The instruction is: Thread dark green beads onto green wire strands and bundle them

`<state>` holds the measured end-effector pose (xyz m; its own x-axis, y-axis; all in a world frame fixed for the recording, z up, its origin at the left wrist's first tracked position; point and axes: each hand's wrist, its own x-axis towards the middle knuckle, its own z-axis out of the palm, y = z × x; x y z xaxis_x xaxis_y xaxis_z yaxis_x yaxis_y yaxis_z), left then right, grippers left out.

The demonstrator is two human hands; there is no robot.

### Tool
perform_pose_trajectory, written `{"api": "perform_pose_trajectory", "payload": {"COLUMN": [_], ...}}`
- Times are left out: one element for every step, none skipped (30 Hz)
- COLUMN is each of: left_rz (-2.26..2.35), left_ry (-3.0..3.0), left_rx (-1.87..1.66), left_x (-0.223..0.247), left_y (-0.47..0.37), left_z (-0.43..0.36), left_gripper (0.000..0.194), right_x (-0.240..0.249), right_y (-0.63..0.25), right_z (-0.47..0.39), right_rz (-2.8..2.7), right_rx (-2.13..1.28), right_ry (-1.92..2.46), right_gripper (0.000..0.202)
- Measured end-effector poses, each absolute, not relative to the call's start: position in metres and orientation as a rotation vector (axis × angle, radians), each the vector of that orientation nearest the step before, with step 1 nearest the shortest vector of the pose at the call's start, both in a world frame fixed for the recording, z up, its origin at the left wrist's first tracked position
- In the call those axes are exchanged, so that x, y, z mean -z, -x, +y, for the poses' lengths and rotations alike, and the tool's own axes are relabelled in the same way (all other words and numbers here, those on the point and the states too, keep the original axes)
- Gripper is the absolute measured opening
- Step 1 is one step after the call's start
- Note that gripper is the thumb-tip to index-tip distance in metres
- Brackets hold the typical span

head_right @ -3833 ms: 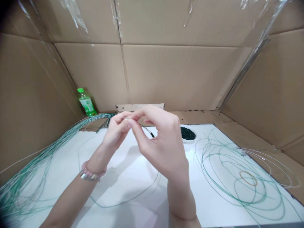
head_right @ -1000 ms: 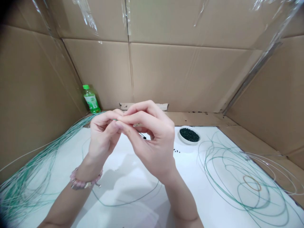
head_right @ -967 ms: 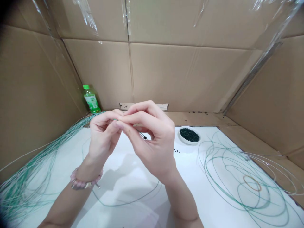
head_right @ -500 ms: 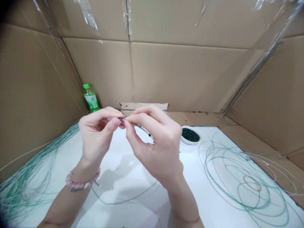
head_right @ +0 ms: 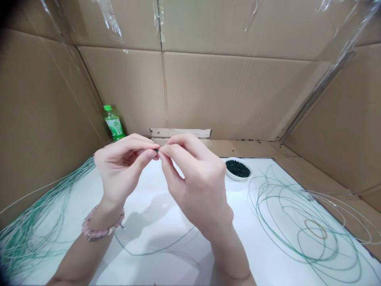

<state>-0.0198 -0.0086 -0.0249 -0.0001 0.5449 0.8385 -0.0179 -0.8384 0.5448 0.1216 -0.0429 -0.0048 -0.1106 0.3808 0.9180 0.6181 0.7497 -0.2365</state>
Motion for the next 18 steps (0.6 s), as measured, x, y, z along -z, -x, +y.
{"api": "perform_pose_trajectory", "payload": {"left_rz": [0.560,0.570,0.572,0.571,0.567,0.568,0.573,0.580,0.583,0.585,0.582,0.579,0.576,0.575,0.575,0.577,0.578,0.579], "left_ry": [-1.903,-1.919,-1.930,-1.929,-1.918,-1.898,-1.875,-1.854,-1.842,-1.838,-1.846,-1.857,-1.871,-1.886,-1.903,-1.918,-1.931,-1.941], "left_rx": [-1.893,-1.889,-1.883,-1.880,-1.881,-1.884,-1.884,-1.878,-1.866,-1.850,-1.831,-1.817,-1.808,-1.805,-1.805,-1.807,-1.811,-1.818], "left_x": [0.025,0.025,0.024,0.024,0.024,0.024,0.024,0.024,0.024,0.024,0.024,0.023,0.023,0.023,0.023,0.023,0.023,0.023], "left_y": [0.021,0.022,0.023,0.024,0.024,0.025,0.025,0.025,0.025,0.025,0.025,0.025,0.025,0.025,0.025,0.025,0.025,0.025], "left_z": [-0.009,-0.009,-0.009,-0.008,-0.008,-0.007,-0.006,-0.006,-0.005,-0.005,-0.005,-0.005,-0.006,-0.006,-0.007,-0.007,-0.008,-0.008], "left_gripper": [0.013,0.014,0.014,0.015,0.016,0.018,0.019,0.019,0.018,0.015,0.013,0.011,0.011,0.011,0.011,0.011,0.011,0.011], "right_x": [0.005,0.005,0.005,0.005,0.005,0.005,0.005,0.005,0.006,0.006,0.006,0.007,0.007,0.007,0.007,0.008,0.007,0.007], "right_y": [-0.122,-0.122,-0.122,-0.123,-0.123,-0.123,-0.123,-0.124,-0.124,-0.124,-0.124,-0.124,-0.124,-0.123,-0.122,-0.121,-0.121,-0.120], "right_z": [-0.043,-0.042,-0.041,-0.040,-0.039,-0.038,-0.036,-0.035,-0.034,-0.033,-0.032,-0.032,-0.031,-0.031,-0.032,-0.032,-0.033,-0.033], "right_rz": [-1.735,-1.740,-1.744,-1.740,-1.735,-1.726,-1.718,-1.710,-1.701,-1.692,-1.683,-1.672,-1.661,-1.652,-1.646,-1.644,-1.648,-1.651], "right_rx": [0.251,0.249,0.238,0.219,0.195,0.167,0.136,0.104,0.075,0.046,0.022,0.001,-0.019,-0.040,-0.064,-0.088,-0.108,-0.119], "right_ry": [0.788,0.781,0.770,0.757,0.746,0.734,0.722,0.707,0.690,0.672,0.655,0.641,0.632,0.629,0.629,0.628,0.630,0.633], "right_gripper": [0.016,0.016,0.015,0.014,0.014,0.013,0.012,0.012,0.012,0.014,0.017,0.021,0.025,0.027,0.029,0.031,0.032,0.033]}}
